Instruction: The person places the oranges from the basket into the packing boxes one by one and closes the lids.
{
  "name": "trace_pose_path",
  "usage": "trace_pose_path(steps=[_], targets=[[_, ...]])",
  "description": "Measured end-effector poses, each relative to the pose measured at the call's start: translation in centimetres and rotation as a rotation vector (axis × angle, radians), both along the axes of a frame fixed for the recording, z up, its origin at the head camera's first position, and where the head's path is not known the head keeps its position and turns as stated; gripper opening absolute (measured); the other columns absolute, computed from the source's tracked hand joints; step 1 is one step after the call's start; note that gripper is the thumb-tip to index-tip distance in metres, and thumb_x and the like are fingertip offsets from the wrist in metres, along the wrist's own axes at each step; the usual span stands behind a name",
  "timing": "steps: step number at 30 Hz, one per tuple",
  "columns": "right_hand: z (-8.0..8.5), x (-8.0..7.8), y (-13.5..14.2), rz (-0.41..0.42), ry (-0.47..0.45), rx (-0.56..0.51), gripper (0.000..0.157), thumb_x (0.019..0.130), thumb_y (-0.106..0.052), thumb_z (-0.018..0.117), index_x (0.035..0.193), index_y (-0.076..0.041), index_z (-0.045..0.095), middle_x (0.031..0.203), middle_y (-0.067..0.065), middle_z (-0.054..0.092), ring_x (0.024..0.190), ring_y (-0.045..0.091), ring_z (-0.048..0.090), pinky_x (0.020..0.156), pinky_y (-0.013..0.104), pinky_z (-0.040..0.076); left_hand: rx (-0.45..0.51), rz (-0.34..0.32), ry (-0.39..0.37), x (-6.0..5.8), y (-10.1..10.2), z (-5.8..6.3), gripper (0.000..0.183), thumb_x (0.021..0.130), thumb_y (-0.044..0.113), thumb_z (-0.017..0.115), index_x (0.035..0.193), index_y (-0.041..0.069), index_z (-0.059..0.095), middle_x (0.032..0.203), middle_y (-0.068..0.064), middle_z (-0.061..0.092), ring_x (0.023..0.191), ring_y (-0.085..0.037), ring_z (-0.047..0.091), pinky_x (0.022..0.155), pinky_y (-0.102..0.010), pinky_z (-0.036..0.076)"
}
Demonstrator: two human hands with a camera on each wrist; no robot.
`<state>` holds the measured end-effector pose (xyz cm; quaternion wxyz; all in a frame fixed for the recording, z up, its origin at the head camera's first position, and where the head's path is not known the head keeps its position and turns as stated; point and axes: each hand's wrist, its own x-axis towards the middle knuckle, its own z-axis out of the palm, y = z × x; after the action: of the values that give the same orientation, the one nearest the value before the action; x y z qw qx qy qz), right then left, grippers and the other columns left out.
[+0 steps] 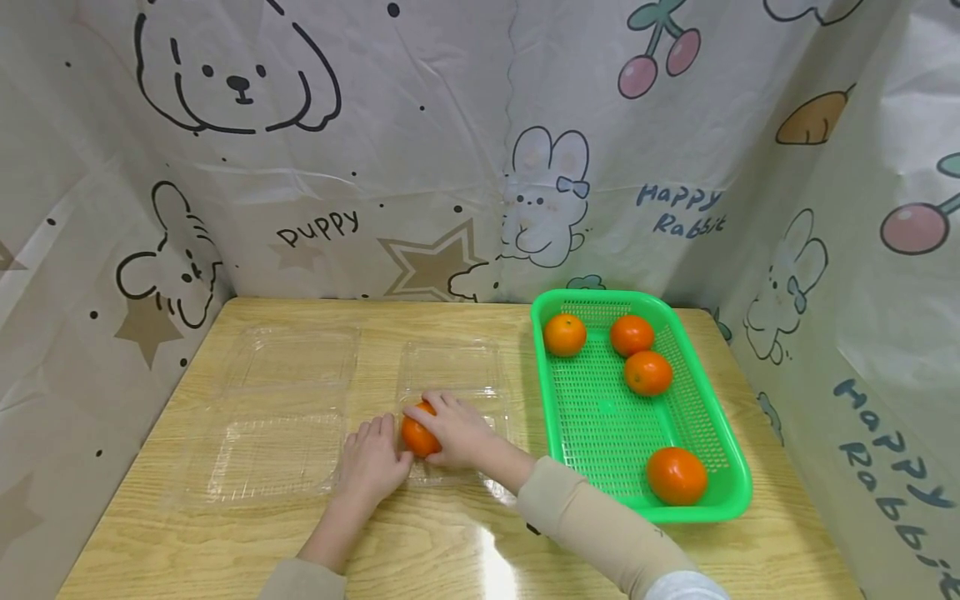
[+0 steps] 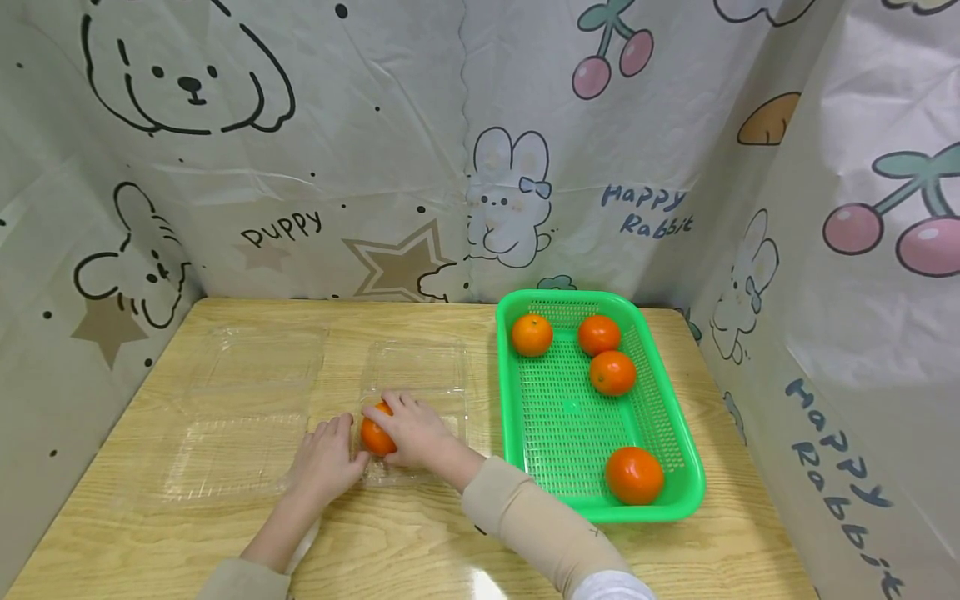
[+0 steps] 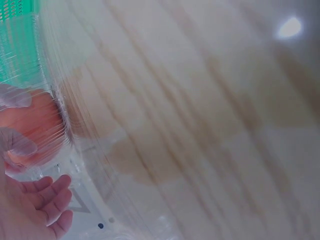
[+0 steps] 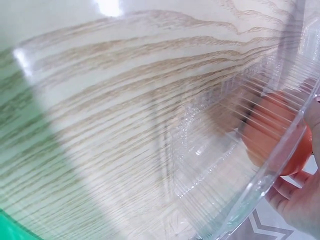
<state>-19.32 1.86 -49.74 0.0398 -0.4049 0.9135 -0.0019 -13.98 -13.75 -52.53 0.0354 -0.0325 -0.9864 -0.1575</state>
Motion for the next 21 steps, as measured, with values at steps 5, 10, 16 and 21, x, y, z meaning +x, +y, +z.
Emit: trace_pose_path(steps=[5, 10, 16, 21], targets=[[0.1, 0.0, 0.1, 0.011, 0.011, 0.012, 0.081, 0.072, -0.048, 0.071, 0.139, -0.026, 0.032, 0.135, 0.008, 0.034, 0.123, 0.024, 0.038, 0.095, 0.038, 0.04, 0.002, 0.004, -0.007, 0.0, 0.0, 0.1, 0.052, 0.075, 0.028, 0.058, 0.113, -0.005, 0.049, 0.106, -0.019, 0.057, 0.097, -0.034, 0.05, 0.079, -0.047, 0.039], [0.2, -0.1, 0.1, 0.019, 0.01, 0.014, 0.08, 0.072, -0.046, 0.072, 0.139, -0.026, 0.033, 0.136, 0.008, 0.034, 0.123, 0.024, 0.038, 0.095, 0.039, 0.04, 0.003, 0.012, -0.008, 0.1, 0.1, 0.1, 0.051, 0.075, 0.028, 0.058, 0.113, -0.004, 0.049, 0.105, -0.019, 0.057, 0.096, -0.034, 0.051, 0.077, -0.046, 0.039], [0.5, -0.1, 0.2, 0.021, -0.003, 0.015, 0.078, 0.073, -0.042, 0.072, 0.139, -0.027, 0.033, 0.137, 0.008, 0.034, 0.123, 0.025, 0.039, 0.096, 0.04, 0.039, 0.012, 0.015, -0.013, 0.1, 0.2, 0.2, 0.052, 0.075, 0.028, 0.059, 0.114, -0.005, 0.049, 0.105, -0.019, 0.057, 0.096, -0.034, 0.05, 0.078, -0.046, 0.039], [1.2, -0.1, 0.3, 0.02, -0.033, 0.017, 0.078, 0.074, -0.042, 0.072, 0.139, -0.027, 0.032, 0.138, 0.008, 0.034, 0.124, 0.026, 0.039, 0.096, 0.042, 0.039, 0.007, 0.017, -0.013, 0.0, 0.2, 0.1, 0.05, 0.075, 0.029, 0.059, 0.113, -0.004, 0.049, 0.102, -0.018, 0.057, 0.093, -0.033, 0.05, 0.075, -0.044, 0.039]])
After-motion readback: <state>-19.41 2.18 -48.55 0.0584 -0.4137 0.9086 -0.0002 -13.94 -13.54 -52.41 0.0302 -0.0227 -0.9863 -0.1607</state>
